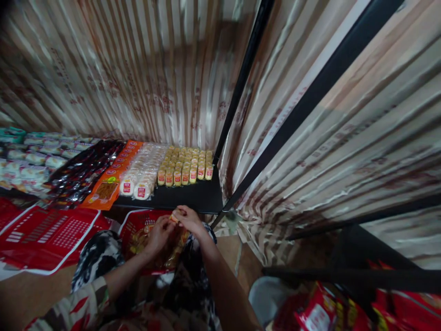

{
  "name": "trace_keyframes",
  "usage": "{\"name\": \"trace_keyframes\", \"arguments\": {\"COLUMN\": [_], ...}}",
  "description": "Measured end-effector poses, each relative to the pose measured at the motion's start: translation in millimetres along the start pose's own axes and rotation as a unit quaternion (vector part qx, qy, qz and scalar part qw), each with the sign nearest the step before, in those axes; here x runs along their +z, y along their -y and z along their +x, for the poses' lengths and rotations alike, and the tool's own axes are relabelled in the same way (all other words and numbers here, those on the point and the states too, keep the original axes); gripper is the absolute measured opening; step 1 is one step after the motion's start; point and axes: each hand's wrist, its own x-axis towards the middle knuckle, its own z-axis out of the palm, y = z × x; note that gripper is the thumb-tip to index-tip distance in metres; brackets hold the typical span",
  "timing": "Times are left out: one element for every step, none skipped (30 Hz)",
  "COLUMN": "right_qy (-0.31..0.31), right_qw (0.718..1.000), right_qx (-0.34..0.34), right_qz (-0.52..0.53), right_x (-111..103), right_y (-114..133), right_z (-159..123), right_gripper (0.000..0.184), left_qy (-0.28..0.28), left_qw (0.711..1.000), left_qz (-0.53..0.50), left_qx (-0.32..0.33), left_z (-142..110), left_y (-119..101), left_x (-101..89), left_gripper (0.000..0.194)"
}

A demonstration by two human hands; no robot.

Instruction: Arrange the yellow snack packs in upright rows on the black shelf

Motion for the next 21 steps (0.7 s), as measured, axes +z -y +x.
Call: {"name": "trace_keyframes", "arguments": {"right_qy": [-0.019,-0.037,-0.055,-0.074,-0.099,-0.127,-0.154,-0.178,-0.194,-0.203,-0.208,-0.211,-0.217,-0.225,-0.235,-0.245,-0.254,-0.261,-0.270,-0.281,-0.293], "right_qw": [1.000,0.998,0.996,0.993,0.989,0.983,0.977,0.972,0.967,0.965,0.963,0.962,0.961,0.960,0.958,0.956,0.954,0.952,0.950,0.947,0.944], "right_qx": [-0.008,-0.017,-0.030,-0.045,-0.061,-0.076,-0.090,-0.104,-0.117,-0.130,-0.142,-0.151,-0.158,-0.160,-0.160,-0.159,-0.159,-0.157,-0.156,-0.154,-0.152], "right_qz": [0.020,0.042,0.061,0.079,0.093,0.104,0.112,0.115,0.112,0.106,0.096,0.082,0.067,0.052,0.038,0.026,0.015,0.007,-0.001,-0.011,-0.021], "right_x": [-1.4,-3.0,-4.8,-6.8,-9.1,-11.7,-14.6,-17.9,-21.3,-25.0,-28.8,-32.8,-36.7,-40.7,-44.6,-48.5,-52.3,-56.0,-59.6,-63.2,-66.6], "right_y": [-0.9,-2.1,-3.6,-5.2,-6.9,-8.5,-10.0,-11.4,-12.5,-13.5,-14.2,-14.8,-15.2,-15.6,-15.9,-16.2,-16.4,-16.6,-16.8,-16.8,-16.6], "right_z": [1.1,2.6,4.4,6.6,9.0,11.6,14.4,17.3,20.3,23.3,26.3,29.5,32.8,36.3,40.0,43.7,47.7,51.8,56.0,60.3,64.6], "right_gripper": [0.041,0.043,0.043,0.042,0.041,0.041,0.040,0.039,0.037,0.035,0.032,0.030,0.028,0.028,0.029,0.029,0.030,0.031,0.031,0.031,0.031], "left_qy": [-0.006,-0.010,-0.013,-0.016,-0.018,-0.020,-0.022,-0.022,-0.019,-0.015,-0.011,-0.006,0.000,0.005,0.011,0.017,0.022,0.028,0.033,0.035,0.034], "left_qw": [1.000,1.000,1.000,1.000,0.999,0.999,0.999,0.999,0.999,0.999,1.000,1.000,1.000,1.000,1.000,0.999,0.999,0.999,0.998,0.998,0.998], "left_qz": [-0.005,-0.011,-0.017,-0.021,-0.025,-0.029,-0.032,-0.033,-0.033,-0.030,-0.025,-0.018,-0.009,-0.001,0.006,0.011,0.014,0.017,0.019,0.021,0.025], "left_qx": [0.005,0.010,0.013,0.013,0.011,0.006,0.000,-0.005,-0.007,-0.007,-0.007,-0.007,-0.010,-0.017,-0.024,-0.031,-0.038,-0.043,-0.047,-0.051,-0.052], "left_z": [4.4,9.2,14.2,19.2,24.3,29.4,34.4,39.4,44.3,49.3,54.2,59.2,64.0,68.7,73.2,77.4,81.4,85.2,88.9,92.4,95.9], "left_y": [-3.2,-7.0,-11.3,-16.2,-21.7,-27.5,-33.6,-39.5,-45.1,-50.1,-54.5,-58.2,-61.4,-64.2,-66.9,-69.5,-72.4,-75.3,-78.2,-81.1,-83.7], "left_x": [3.2,6.4,9.6,12.8,15.9,18.9,22.1,25.3,28.6,32.2,36.0,40.0,44.0,48.0,51.9,55.5,58.9,62.1,65.1,68.0,71.0], "left_gripper": [0.019,0.018,0.018,0.018,0.018,0.017,0.016,0.015,0.014,0.014,0.014,0.014,0.014,0.014,0.014,0.013,0.013,0.013,0.013,0.013,0.014]}}
